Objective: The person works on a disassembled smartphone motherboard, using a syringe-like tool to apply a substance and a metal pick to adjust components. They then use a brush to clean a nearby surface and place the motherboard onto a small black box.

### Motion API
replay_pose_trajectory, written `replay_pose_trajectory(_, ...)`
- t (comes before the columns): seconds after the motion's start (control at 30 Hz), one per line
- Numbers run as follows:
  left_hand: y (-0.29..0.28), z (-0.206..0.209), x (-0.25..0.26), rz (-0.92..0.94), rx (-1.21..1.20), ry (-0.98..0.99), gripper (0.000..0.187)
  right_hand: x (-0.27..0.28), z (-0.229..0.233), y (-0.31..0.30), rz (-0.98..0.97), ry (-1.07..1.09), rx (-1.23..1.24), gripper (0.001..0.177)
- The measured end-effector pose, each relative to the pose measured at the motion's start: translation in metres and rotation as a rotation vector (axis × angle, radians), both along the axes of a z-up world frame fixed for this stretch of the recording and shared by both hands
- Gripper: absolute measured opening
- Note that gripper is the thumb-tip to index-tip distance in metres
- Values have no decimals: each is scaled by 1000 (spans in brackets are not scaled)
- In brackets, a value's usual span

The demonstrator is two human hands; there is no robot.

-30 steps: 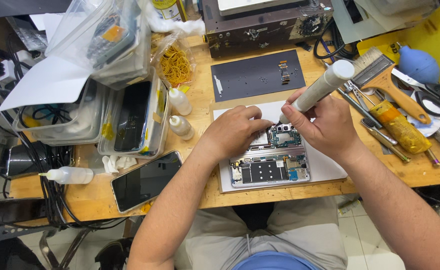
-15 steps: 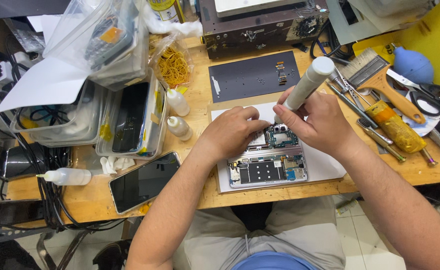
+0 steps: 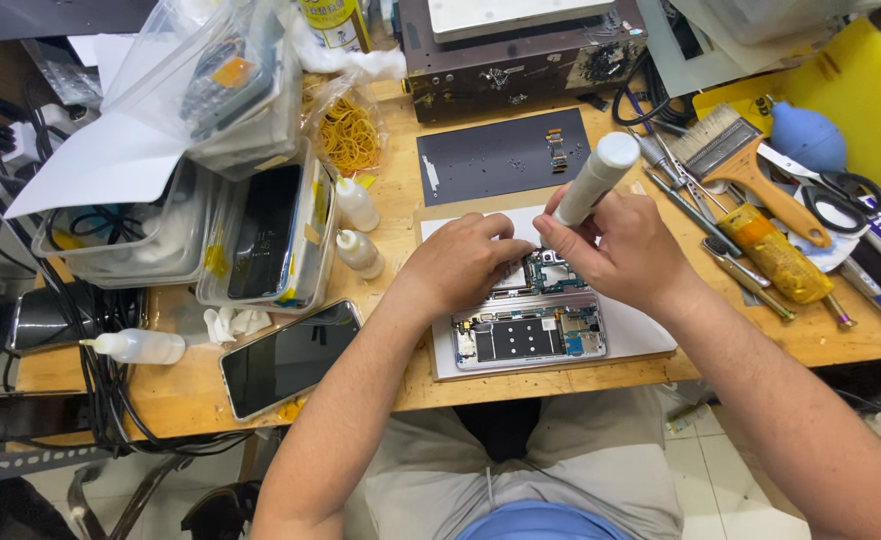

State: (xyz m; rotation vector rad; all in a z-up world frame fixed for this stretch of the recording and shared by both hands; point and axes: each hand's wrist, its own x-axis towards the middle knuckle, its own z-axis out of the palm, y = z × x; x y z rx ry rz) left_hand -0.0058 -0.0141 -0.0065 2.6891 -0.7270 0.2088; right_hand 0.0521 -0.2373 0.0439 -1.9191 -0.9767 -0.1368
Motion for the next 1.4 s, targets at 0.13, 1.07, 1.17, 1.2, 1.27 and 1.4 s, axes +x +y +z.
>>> replay_pose_trajectory(0.13,1,-2,2,3,2,-5,24,2,1,2,1,-32,-5,18)
replay_pose_trajectory(1.07,9,-3,5,-90,-23,34,31,32,-57,-205,158,-629,-727,59)
replay_pose_trajectory(1.17,8,-2,4,-99,-34,18,30,14,-33,-199,-185,-844,-771,52)
replay_pose_trajectory(1.2,8,-1,4,-98,-39,3,29,4,-27,-199,-385,-898,-790,27)
replay_pose_trajectory(1.27,7,-1,2,-99,-40,13,29,-23,-34,-208,-418,-672,-914,32)
replay_pose_trajectory(1.4,8,0,4,-94,-19,11,29,-50,-70,-224,-656,-607,-1023,26)
